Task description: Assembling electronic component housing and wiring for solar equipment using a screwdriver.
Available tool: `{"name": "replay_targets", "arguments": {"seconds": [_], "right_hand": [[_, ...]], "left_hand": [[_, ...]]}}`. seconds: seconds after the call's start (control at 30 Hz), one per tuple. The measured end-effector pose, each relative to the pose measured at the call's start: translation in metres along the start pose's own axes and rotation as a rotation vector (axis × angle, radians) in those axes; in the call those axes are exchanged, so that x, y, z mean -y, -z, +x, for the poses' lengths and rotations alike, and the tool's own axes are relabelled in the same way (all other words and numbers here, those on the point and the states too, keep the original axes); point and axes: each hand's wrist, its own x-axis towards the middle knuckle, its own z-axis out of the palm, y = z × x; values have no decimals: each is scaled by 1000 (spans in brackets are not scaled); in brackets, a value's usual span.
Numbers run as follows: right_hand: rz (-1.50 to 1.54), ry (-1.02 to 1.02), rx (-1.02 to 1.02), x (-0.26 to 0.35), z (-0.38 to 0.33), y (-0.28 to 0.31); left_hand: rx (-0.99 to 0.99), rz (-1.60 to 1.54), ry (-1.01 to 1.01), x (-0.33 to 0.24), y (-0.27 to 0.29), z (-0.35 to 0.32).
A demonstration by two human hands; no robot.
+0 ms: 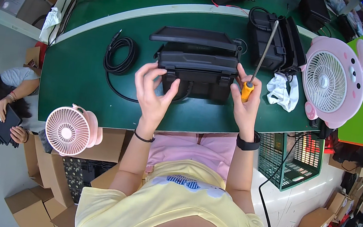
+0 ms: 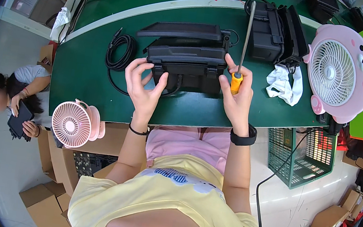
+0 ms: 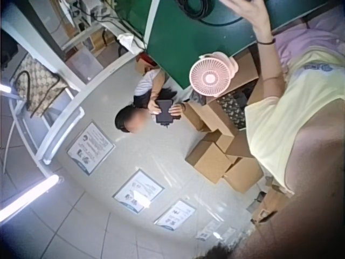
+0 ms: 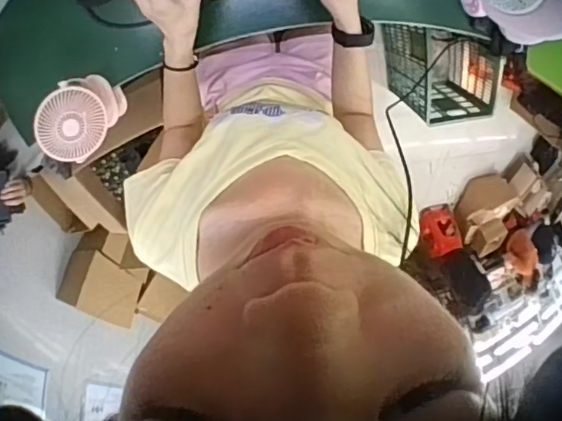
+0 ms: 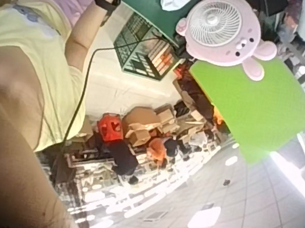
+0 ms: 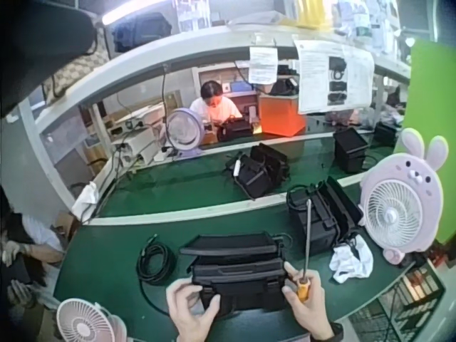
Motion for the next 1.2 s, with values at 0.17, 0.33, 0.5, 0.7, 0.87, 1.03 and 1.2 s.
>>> {"name": "replay_targets", "arguments": {"seconds": [0.17, 0.33, 0.5, 0.7, 0.87, 1.03, 1.2], "right_hand": [[204, -61, -133, -4, 2, -4], [355, -66, -149, -4, 6, -6], [369, 107, -170, -2, 11, -17], [370, 119, -263, 21, 45, -34], [337, 19, -215, 40, 75, -34], [348, -42, -187, 36, 76, -29], [396, -68, -158, 38, 72, -27]], "left_hand": [[-33, 0, 1, -1, -1, -2], [-115, -33, -138, 14, -1, -14], [-87, -39, -111, 21, 5, -27], [-46, -158, -229, 40, 4, -42], [-15, -171, -196, 41, 12, -45], [30, -193, -196, 42, 16, -50], [46, -195, -172, 43, 17, -51]]}}
